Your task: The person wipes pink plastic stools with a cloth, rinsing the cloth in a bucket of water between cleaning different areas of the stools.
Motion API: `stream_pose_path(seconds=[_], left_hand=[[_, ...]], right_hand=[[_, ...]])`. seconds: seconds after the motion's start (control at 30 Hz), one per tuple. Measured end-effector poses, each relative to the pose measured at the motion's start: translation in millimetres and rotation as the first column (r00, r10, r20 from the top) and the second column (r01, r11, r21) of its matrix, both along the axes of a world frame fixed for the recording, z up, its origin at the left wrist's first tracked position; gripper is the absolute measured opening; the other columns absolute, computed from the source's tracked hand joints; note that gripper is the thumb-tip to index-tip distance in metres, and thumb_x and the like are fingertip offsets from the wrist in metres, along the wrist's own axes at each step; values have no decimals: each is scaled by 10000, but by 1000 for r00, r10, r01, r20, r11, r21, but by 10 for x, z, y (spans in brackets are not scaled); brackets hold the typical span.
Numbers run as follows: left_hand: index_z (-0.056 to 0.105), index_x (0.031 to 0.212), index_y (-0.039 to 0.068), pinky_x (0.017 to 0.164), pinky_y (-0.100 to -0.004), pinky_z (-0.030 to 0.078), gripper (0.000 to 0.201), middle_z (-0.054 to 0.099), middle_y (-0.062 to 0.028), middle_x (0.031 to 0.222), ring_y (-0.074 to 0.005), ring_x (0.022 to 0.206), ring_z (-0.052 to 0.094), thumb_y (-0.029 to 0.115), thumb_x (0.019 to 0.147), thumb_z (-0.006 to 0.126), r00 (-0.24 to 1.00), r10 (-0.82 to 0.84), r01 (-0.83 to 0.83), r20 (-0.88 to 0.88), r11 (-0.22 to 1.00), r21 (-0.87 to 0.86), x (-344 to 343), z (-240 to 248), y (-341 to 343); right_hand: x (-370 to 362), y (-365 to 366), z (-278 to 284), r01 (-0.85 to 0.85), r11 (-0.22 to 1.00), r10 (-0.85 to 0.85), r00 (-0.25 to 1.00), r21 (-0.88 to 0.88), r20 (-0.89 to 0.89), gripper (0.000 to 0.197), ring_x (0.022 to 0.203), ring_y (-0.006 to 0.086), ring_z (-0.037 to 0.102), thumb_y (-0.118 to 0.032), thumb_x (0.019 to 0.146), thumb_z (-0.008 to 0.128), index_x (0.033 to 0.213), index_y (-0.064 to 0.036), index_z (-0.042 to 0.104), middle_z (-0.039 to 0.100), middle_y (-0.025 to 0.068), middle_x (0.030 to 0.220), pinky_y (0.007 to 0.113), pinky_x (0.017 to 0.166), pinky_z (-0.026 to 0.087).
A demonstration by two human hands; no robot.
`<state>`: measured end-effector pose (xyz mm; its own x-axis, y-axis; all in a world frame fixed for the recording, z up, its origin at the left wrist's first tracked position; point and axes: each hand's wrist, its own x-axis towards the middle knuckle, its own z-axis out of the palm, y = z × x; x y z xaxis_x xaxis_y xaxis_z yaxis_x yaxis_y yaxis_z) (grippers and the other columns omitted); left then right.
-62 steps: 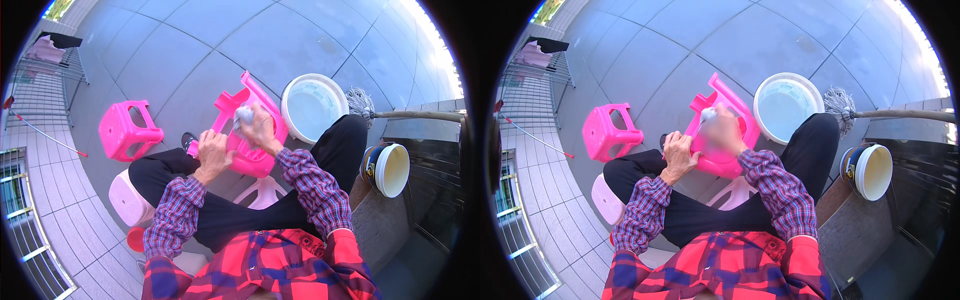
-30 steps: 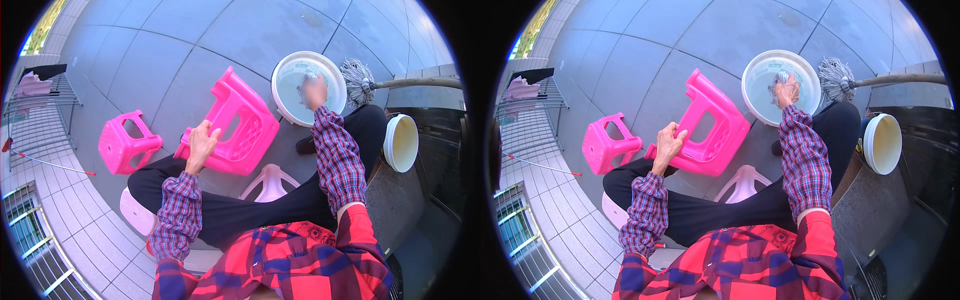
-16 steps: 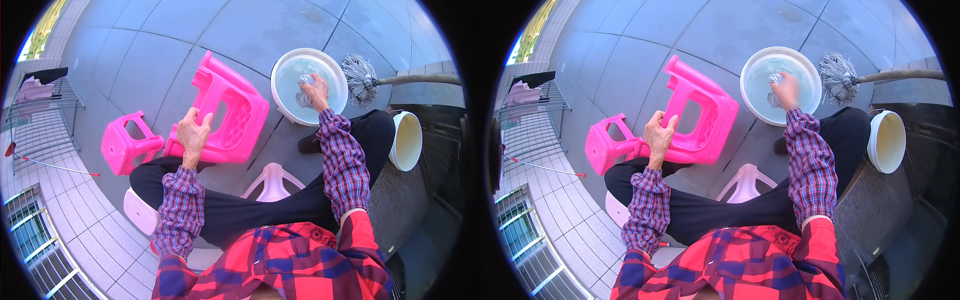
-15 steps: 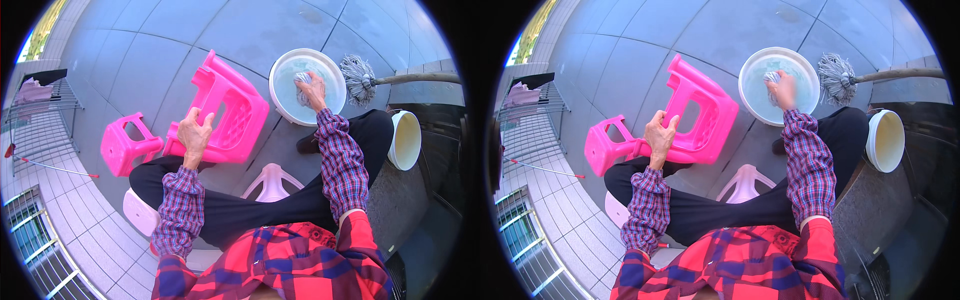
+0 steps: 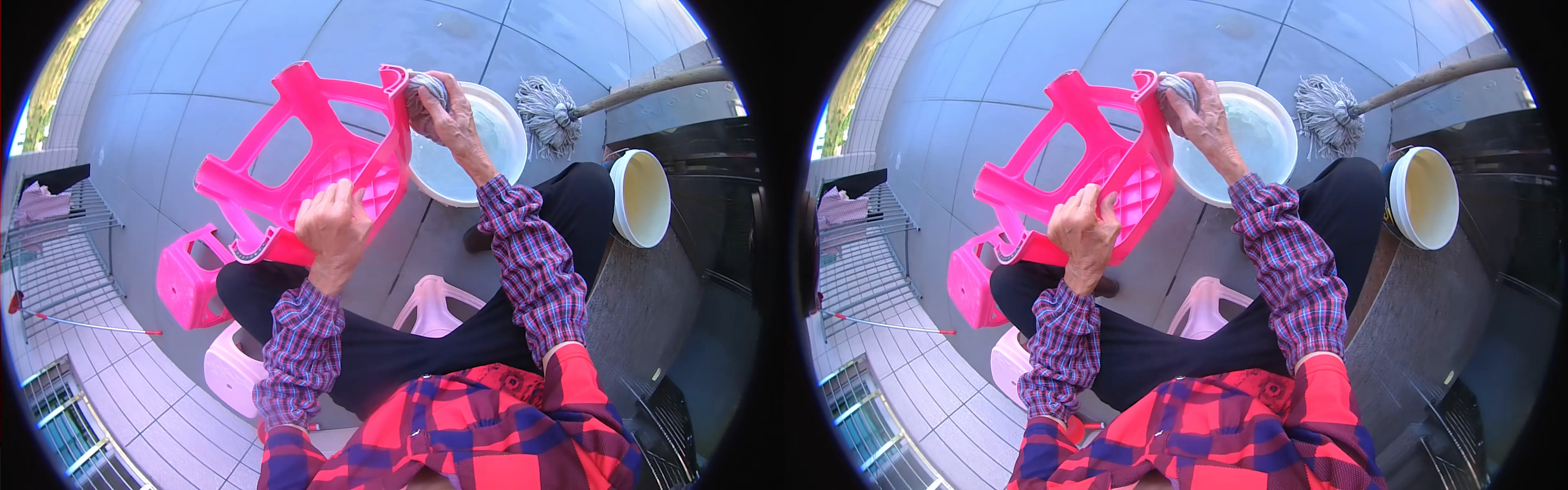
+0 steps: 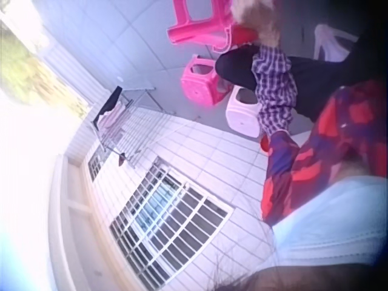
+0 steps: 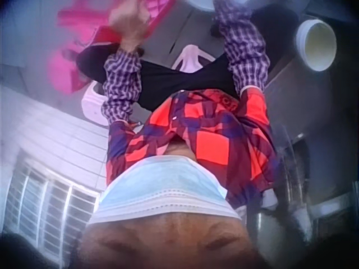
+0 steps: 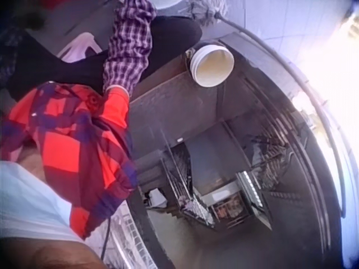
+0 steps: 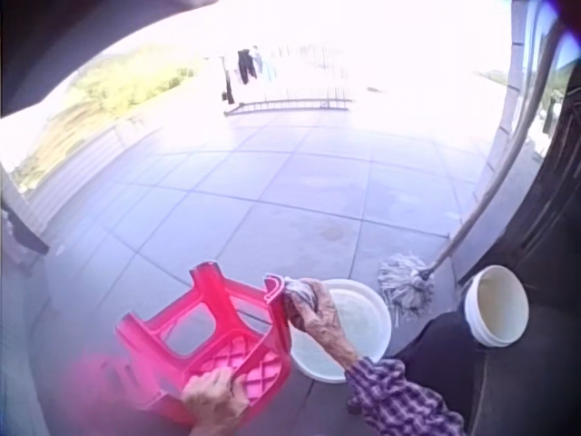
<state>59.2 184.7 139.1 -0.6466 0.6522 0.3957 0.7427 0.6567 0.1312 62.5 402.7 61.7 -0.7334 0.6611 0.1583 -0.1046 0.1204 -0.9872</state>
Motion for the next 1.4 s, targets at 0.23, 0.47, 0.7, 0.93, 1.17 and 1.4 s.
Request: stream_pose_path(seconds=[0.23,0.47,0.7,0.93,1.17,1.4], left_hand=[[609,708,74,490,-315,378,158,580,-47,603,-228,521,552,165,689,736,986,84,-55,-147,980,190,-151,330,65],[611,710,47,454,-327,352,219,558,-77,551,-221,452,498,214,711,752,944,300,-329,135,854,402,-396,222,-148],[601,711,24,462,-310,347,236,545,-44,536,-145,456,465,226,770,707,868,393,-489,303,779,393,-489,96,-365],[570,694,27,455,-292,310,262,462,-18,509,-110,463,399,238,798,686,878,352,-471,325,758,451,-352,-53,-225],[547,687,21,447,-271,261,267,424,28,489,-58,471,344,215,827,667,915,237,-370,328,816,443,-214,-22,-3],[563,669,19,452,-223,252,215,465,62,537,-25,503,351,124,833,655,757,132,-562,639,631,535,-440,-21,-127]], right_hand=[[-4,-128,146,35,950,32,978,311,-208,267,932,253,547,-82,840,601,1099,-65,537,535,114,1000,337,803,445],[383,142,-348,-262,829,207,964,494,165,322,929,296,562,-63,787,606,1102,-111,560,551,106,1001,390,779,472],[719,188,-1036,-296,813,-161,713,501,683,278,882,354,555,-157,747,650,1024,-161,647,513,137,1068,427,781,480],[221,-58,-68,122,899,-237,943,421,235,277,835,281,598,-188,747,682,984,-50,647,615,144,873,362,739,480],[-41,-463,401,161,795,-107,986,584,-125,328,788,289,585,-80,702,675,1021,-117,615,539,104,909,371,649,506],[82,-445,3,70,800,-50,998,596,-50,418,881,273,579,-16,665,650,1041,-195,624,505,73,960,377,665,522]])
